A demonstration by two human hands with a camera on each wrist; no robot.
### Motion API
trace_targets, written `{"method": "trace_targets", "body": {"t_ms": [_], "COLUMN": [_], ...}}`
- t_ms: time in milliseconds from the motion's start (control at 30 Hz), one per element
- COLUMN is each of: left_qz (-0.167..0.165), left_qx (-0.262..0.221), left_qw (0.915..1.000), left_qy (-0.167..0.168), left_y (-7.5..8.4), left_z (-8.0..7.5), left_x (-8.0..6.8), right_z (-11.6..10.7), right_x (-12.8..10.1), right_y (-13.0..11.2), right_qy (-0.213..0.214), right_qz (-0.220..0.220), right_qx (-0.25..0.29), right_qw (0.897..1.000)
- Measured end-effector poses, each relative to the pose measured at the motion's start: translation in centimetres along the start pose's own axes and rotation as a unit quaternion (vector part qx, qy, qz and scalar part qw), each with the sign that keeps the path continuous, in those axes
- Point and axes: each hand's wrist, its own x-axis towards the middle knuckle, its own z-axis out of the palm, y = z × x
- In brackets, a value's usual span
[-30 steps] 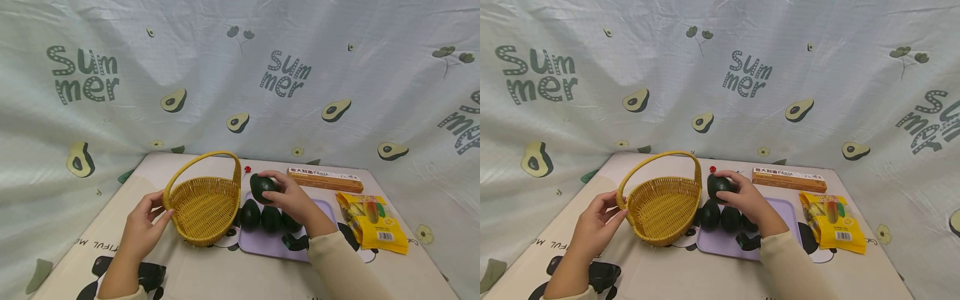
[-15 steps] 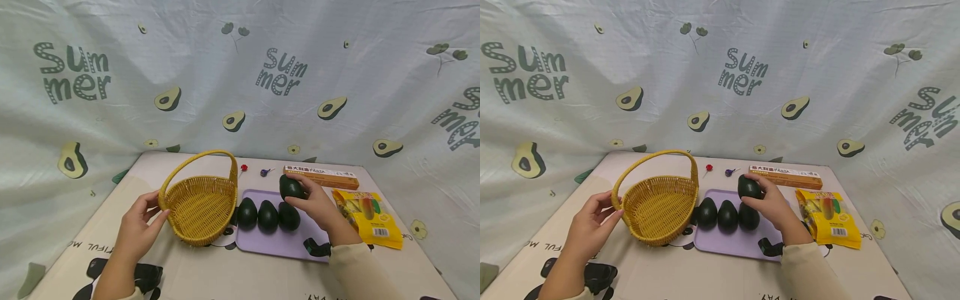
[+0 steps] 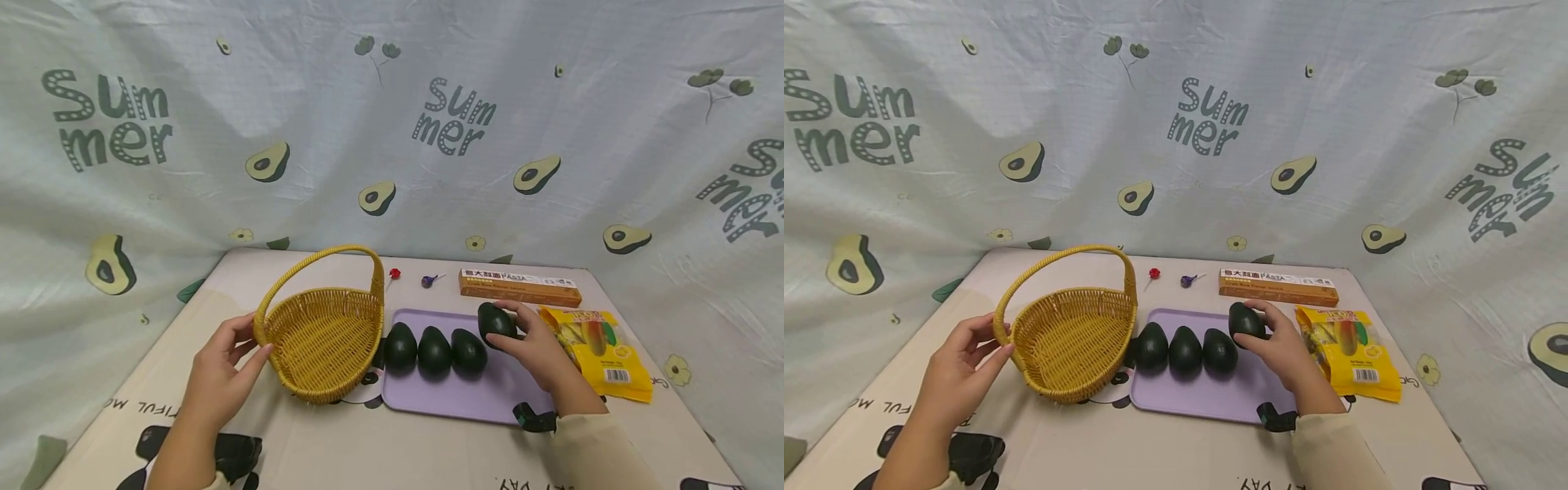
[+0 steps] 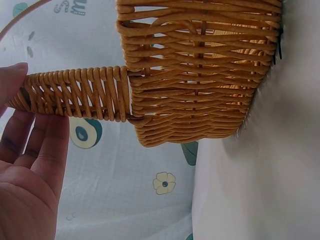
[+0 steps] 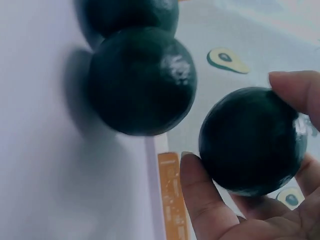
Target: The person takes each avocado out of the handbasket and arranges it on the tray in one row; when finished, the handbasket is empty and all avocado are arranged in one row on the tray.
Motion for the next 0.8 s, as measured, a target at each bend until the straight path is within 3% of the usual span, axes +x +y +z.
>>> {"method": "trace_targets", "body": {"t_ms": [433, 800], "left_qz": [0.002, -0.005], "left_qx": [-0.002, 0.007], "left_qw": [1.0, 1.0], "left_qy": [0.002, 0.002], "left_y": [0.1, 0.1], "left_z": [0.0, 0.0], "left_x": [-0.1, -0.2], "right_z": [-0.4, 0.0], "right_x": [-0.7, -1.6], "right_y": [2.9, 3.9], "right_qy": [0.004, 0.007], "right_qz": [-0.004, 0.03], "right_qx": [-0.122, -0.148], "right_qw": [0.993, 0.989]}}
